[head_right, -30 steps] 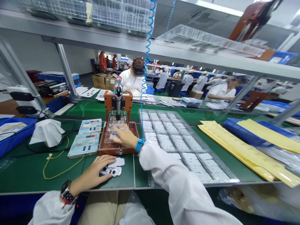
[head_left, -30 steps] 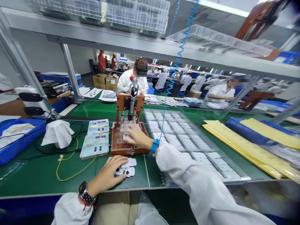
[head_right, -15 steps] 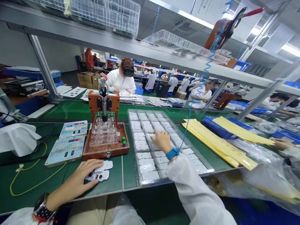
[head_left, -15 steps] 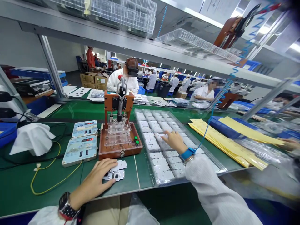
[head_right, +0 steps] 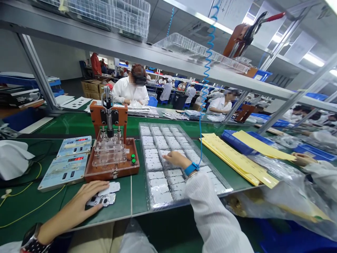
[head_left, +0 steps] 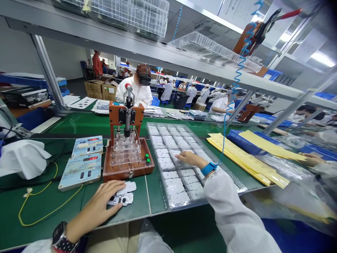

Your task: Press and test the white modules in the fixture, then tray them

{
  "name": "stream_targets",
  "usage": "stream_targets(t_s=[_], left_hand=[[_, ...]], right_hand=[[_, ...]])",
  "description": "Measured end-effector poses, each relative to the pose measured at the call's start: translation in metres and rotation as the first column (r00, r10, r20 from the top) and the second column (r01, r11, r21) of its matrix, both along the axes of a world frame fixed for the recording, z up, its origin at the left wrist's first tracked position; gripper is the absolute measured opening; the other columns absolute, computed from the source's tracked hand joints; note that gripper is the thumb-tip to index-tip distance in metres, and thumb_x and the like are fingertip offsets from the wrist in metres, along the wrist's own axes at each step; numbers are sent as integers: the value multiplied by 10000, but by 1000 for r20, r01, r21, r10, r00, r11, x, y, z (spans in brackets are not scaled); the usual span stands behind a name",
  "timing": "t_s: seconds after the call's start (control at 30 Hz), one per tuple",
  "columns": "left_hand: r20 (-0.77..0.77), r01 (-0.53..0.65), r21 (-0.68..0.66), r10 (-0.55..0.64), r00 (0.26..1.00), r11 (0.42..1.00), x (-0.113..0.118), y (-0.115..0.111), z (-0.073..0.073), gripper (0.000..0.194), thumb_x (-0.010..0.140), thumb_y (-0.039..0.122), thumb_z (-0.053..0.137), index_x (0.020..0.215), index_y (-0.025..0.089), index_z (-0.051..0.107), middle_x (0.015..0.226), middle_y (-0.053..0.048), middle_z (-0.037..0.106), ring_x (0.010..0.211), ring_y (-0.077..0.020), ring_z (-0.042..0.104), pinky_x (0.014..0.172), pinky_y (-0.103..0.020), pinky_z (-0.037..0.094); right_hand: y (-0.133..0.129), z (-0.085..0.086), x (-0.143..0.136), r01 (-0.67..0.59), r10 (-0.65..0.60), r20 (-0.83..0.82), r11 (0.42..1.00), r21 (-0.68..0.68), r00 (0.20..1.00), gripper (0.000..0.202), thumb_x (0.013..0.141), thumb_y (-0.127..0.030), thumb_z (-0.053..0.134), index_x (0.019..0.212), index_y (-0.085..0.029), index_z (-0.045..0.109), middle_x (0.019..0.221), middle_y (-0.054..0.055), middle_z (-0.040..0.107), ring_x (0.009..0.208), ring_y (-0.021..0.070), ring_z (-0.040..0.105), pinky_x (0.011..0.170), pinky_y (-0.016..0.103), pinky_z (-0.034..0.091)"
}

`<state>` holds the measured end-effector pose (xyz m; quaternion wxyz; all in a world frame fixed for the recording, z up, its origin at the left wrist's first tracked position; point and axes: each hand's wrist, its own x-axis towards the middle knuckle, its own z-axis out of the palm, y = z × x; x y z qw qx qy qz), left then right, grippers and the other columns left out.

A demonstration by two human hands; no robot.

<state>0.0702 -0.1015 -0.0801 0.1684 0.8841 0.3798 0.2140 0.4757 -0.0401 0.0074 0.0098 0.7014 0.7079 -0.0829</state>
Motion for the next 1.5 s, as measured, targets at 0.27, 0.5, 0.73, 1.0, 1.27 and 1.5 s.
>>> stream_targets(t_s=[0.27,0.5,0.73,1.0,1.27,1.5], left_hand=[[3,-10,-15,10,1000,1000,0,-1,0,406,852,321,537,1258,308,525,1321,-41,520,1200,-261,463,991,-435,396],[55,-20,-62,23,998,998,1,-4,9,424,907,335,467,1330,313,446,1318,-32,523,1193,-234,471,990,-396,397],[119,-48,-18,50,992,999,4,-4,13,289,905,267,483,1179,243,572,1194,-50,609,1107,-224,506,943,-389,394],[268,-86,-72,102,958,994,15,-5,17,236,854,186,518,1068,207,615,1027,-56,649,975,-207,551,866,-353,447],[425,-214,-171,268,865,962,18,-11,24,201,853,204,481,987,179,628,918,-45,676,784,-172,613,740,-299,496],[118,-378,-68,384,916,923,13,-16,20,231,817,175,556,1036,155,628,1000,-78,649,971,-259,536,862,-419,449]], right_hand=[[4,-12,1,84,-97,66,981,176,993,434,914,-448,393,1154,-158,610,1119,156,631,1059,312,548,853,395,426],[5,-24,11,-91,84,54,983,162,995,398,769,-1,491,1091,-176,647,1133,63,646,1084,207,561,932,289,415],[-3,-22,-5,-114,99,67,958,263,993,364,758,29,437,999,-116,667,1033,142,656,973,267,598,859,383,451],[-62,-9,-131,-556,655,-231,743,374,720,252,869,-147,489,1099,-184,586,1093,70,616,1022,204,544,909,334,458],[-60,-27,-180,-632,708,-244,703,326,662,294,845,-79,469,1095,-150,606,959,94,657,887,235,577,792,380,499],[-26,-2,-149,-146,387,-758,918,369,525,340,819,-271,516,1138,-158,551,885,62,659,784,175,631,653,283,530]])
